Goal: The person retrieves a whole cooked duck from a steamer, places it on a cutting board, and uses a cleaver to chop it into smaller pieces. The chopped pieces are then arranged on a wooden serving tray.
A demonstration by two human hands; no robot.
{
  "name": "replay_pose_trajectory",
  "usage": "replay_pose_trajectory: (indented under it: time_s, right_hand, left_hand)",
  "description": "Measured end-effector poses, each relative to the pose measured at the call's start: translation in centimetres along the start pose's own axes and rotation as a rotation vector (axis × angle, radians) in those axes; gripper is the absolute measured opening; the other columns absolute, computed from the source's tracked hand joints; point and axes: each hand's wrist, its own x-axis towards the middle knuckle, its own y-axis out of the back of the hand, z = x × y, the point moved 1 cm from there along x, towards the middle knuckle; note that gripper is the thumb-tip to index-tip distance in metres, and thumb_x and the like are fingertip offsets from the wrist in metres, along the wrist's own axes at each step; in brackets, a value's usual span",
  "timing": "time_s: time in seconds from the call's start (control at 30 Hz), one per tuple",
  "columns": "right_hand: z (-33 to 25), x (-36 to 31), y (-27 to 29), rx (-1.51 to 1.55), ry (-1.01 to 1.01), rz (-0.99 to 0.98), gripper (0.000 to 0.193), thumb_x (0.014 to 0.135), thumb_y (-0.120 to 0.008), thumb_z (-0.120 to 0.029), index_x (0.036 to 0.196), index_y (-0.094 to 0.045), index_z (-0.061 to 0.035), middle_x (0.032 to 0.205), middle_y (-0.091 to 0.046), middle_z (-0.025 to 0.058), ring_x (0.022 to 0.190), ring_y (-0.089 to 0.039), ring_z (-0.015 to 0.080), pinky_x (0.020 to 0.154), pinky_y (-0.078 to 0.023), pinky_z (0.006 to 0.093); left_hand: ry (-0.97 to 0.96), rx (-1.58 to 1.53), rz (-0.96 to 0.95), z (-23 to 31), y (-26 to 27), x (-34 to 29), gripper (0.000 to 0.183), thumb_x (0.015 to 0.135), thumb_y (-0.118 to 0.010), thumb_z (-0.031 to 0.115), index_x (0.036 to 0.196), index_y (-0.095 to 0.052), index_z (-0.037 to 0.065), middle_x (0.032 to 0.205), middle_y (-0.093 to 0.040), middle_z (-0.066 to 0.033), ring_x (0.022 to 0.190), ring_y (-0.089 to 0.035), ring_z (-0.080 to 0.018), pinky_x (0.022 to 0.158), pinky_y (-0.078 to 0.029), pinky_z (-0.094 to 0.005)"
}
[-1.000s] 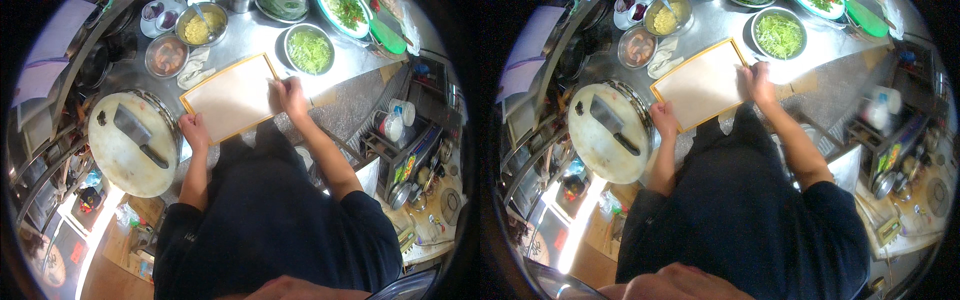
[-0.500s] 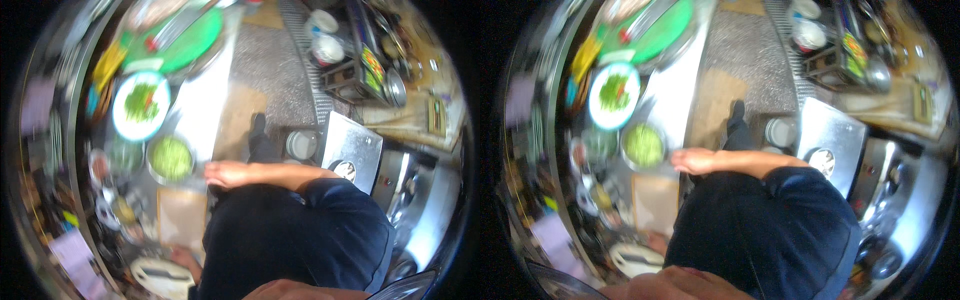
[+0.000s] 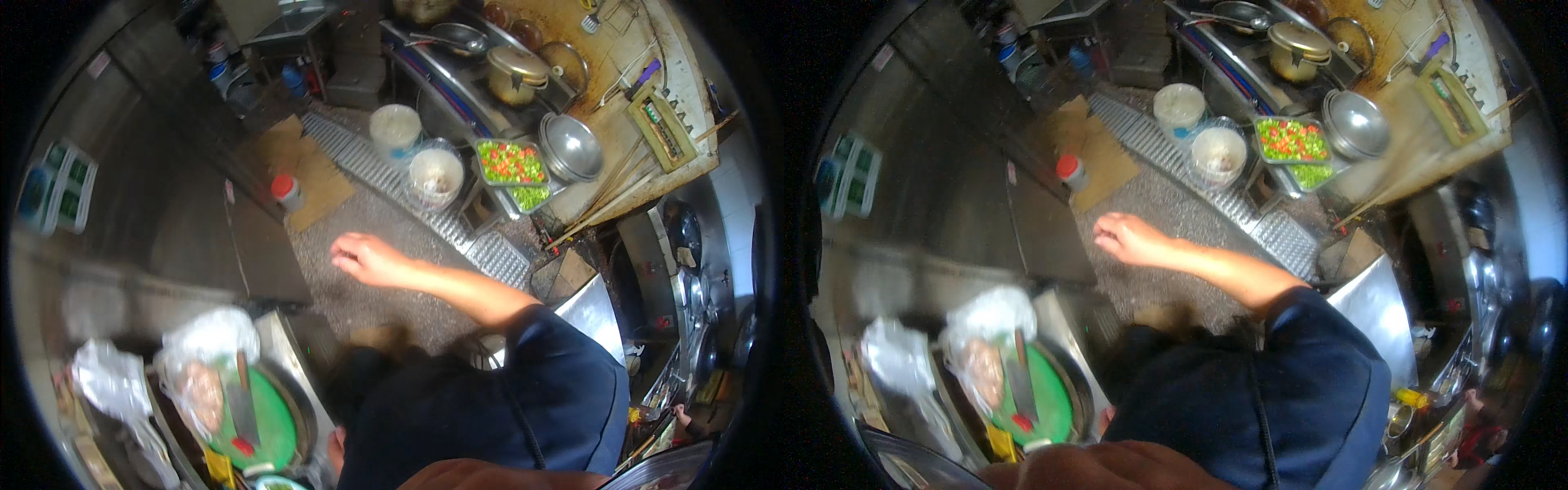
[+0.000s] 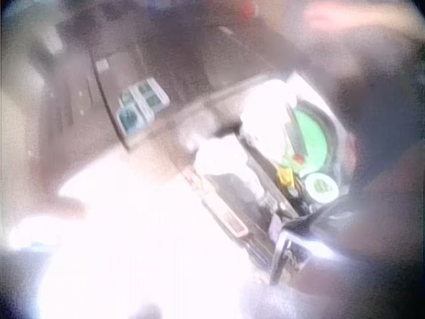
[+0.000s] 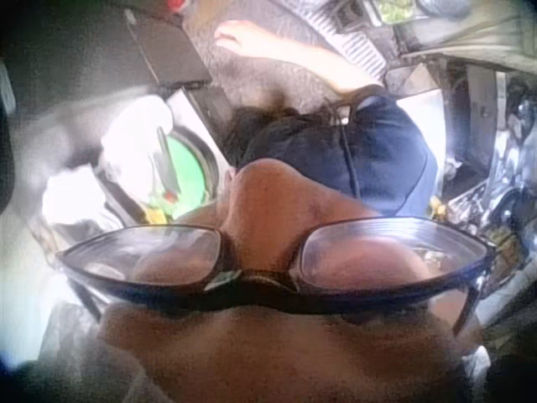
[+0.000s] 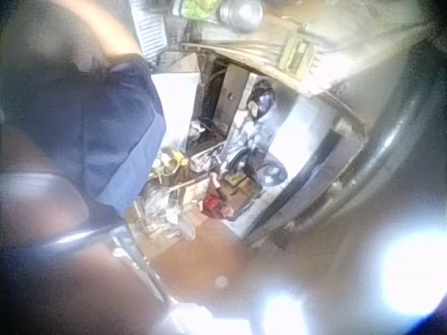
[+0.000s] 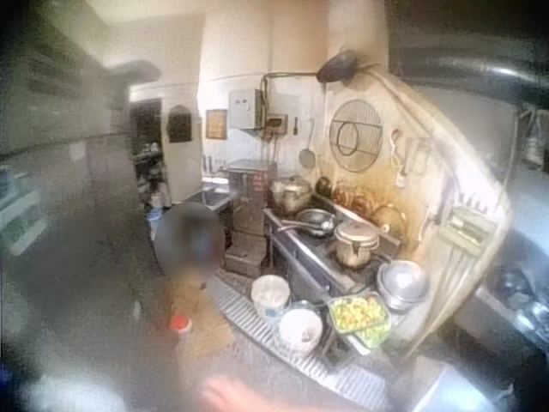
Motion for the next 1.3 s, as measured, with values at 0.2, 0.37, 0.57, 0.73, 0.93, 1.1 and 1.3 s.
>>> replay_pose_trajectory:
  time_s: [0.2, 0.37, 0.57, 0.73, 0.93, 1.1, 1.3]
  right_hand:
    - [17.0, 18.1, 17.3, -0.25, -0.363, 0.233, 0.04, 0.102, -0.073, -0.025, 0.132, -0.069, 0.0005, 0.123, -0.076, 0.0205, 0.113, -0.075, 0.0331, 0.097, -0.06, 0.0455]
    - [29.6, 28.3, 36.0, -0.396, -0.775, 0.541, 0.045, 0.096, -0.08, -0.028, 0.13, -0.069, -0.0011, 0.121, -0.077, 0.0214, 0.11, -0.076, 0.0346, 0.097, -0.06, 0.0436]
    - [42.7, 42.6, 58.2, -0.697, -0.797, 0.786, 0.044, 0.092, -0.08, -0.038, 0.116, -0.07, -0.0015, 0.103, -0.078, 0.0217, 0.1, -0.076, 0.0386, 0.088, -0.059, 0.0484]
    - [59.1, 60.8, 73.9, -0.906, -0.701, 0.797, 0.049, 0.099, -0.072, -0.041, 0.121, -0.069, 0.0024, 0.118, -0.076, 0.025, 0.116, -0.071, 0.0437, 0.099, -0.055, 0.0511]
    - [77.5, 79.7, 86.2, -0.988, -0.847, 0.648, 0.047, 0.103, -0.067, -0.038, 0.131, -0.071, -0.0003, 0.125, -0.074, 0.0273, 0.118, -0.071, 0.0449, 0.103, -0.056, 0.0523]
    - [80.5, 83.6, 91.1, -1.089, -0.892, 0.342, 0.037, 0.097, -0.068, -0.032, 0.121, -0.079, -0.0053, 0.124, -0.076, 0.0242, 0.115, -0.073, 0.0417, 0.101, -0.057, 0.0524]
    - [69.1, 73.9, 101.7, -0.764, -0.852, 0.799, 0.04, 0.102, -0.065, -0.032, 0.135, -0.074, -0.0108, 0.114, -0.079, 0.0106, 0.102, -0.073, 0.0217, 0.092, -0.058, 0.0382]
  left_hand:
    - [0.017, 0.173, -0.226, 13.5, -3.3, 28.3, 0.043, 0.11, -0.061, 0.041, 0.106, -0.07, -0.001, 0.094, -0.07, -0.0299, 0.093, -0.07, -0.043, 0.087, -0.053, -0.0499]
    - [-0.14, 0.412, -0.217, 25.7, -4.9, 51.9, 0.034, 0.106, -0.063, 0.027, 0.127, -0.072, 0.002, 0.125, -0.073, -0.029, 0.11, -0.072, -0.046, 0.095, -0.056, -0.0502]
    - [-0.761, 0.819, -0.321, 40.5, -4.6, 75.5, 0.032, 0.106, -0.062, 0.03, 0.122, -0.075, 0.005, 0.11, -0.074, -0.0226, 0.101, -0.073, -0.0427, 0.094, -0.058, -0.0496]
    - [-0.586, 0.774, -0.199, 54.1, -5.9, 88.2, 0.032, 0.106, -0.062, 0.034, 0.119, -0.078, 0.009, 0.104, -0.076, -0.0201, 0.091, -0.073, -0.0417, 0.084, -0.058, -0.0514]
    - [-0.177, 0.557, -0.198, 71.1, -14.4, 95.7, 0.031, 0.106, -0.063, 0.033, 0.118, -0.077, 0.008, 0.104, -0.076, -0.0207, 0.092, -0.074, -0.0424, 0.084, -0.058, -0.0515]
    - [-0.251, 0.533, -0.317, 85.0, -19.1, 103.8, 0.029, 0.105, -0.064, 0.032, 0.118, -0.075, 0.008, 0.104, -0.076, -0.0212, 0.094, -0.074, -0.043, 0.084, -0.058, -0.0515]
    - [-0.323, 0.638, -0.531, 94.4, -20.0, 113.7, 0.028, 0.104, -0.066, 0.03, 0.117, -0.074, 0.007, 0.104, -0.076, -0.0218, 0.095, -0.074, -0.0437, 0.084, -0.058, -0.0515]
